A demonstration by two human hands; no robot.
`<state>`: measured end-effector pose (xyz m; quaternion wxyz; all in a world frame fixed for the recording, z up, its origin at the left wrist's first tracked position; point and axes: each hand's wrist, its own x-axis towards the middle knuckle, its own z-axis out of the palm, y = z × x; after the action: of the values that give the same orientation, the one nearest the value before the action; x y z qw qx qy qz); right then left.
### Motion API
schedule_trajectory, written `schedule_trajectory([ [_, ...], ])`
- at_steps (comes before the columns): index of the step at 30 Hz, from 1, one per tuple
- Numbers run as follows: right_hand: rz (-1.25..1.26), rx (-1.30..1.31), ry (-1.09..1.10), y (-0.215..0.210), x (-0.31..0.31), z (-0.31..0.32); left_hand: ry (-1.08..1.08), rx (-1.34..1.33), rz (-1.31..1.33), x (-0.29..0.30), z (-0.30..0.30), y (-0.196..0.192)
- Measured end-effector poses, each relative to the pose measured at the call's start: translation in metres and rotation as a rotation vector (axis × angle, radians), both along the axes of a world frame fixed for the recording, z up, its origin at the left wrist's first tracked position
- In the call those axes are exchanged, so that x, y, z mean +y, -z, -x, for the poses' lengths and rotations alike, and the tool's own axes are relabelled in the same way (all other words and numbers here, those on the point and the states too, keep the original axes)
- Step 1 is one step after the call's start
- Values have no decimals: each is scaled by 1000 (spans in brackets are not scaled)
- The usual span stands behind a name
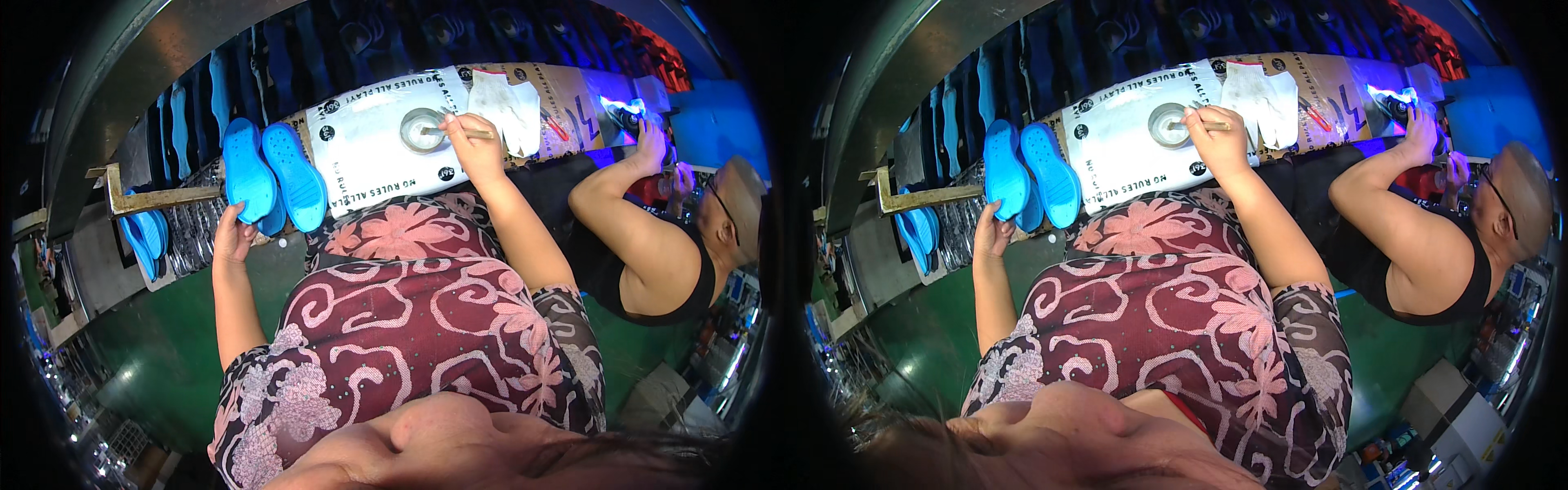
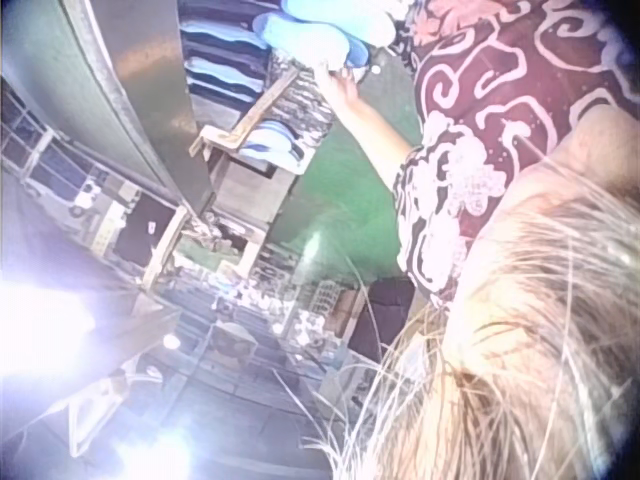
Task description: The person takes shoe soles, applies adhesive onto them using a brush dipped in a container, and places the soles onto a conveyor belt.
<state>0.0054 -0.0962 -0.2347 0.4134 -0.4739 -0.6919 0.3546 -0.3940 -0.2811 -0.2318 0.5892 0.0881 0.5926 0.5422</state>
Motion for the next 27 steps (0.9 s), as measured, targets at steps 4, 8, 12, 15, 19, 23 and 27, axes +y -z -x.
schedule_trajectory([
  [4,124,114,17,5,-3,-1,-76,158,-327,17,-67,-31],
  [8,274,438,81,-17,-10,-6,101,523,-342,24,-109,-37],
  [12,250,558,64,-41,-21,-7,93,719,-503,51,-142,-42],
  [15,238,595,-24,-64,-41,5,99,709,-553,63,-159,-54],
  [19,-203,312,-228,-85,-51,22,101,719,-629,68,-171,-59],
  [23,-384,104,-305,-82,-50,27,126,805,-678,67,-172,-55],
  [27,-402,62,-319,-84,-52,32,111,853,-713,66,-172,-54],
])
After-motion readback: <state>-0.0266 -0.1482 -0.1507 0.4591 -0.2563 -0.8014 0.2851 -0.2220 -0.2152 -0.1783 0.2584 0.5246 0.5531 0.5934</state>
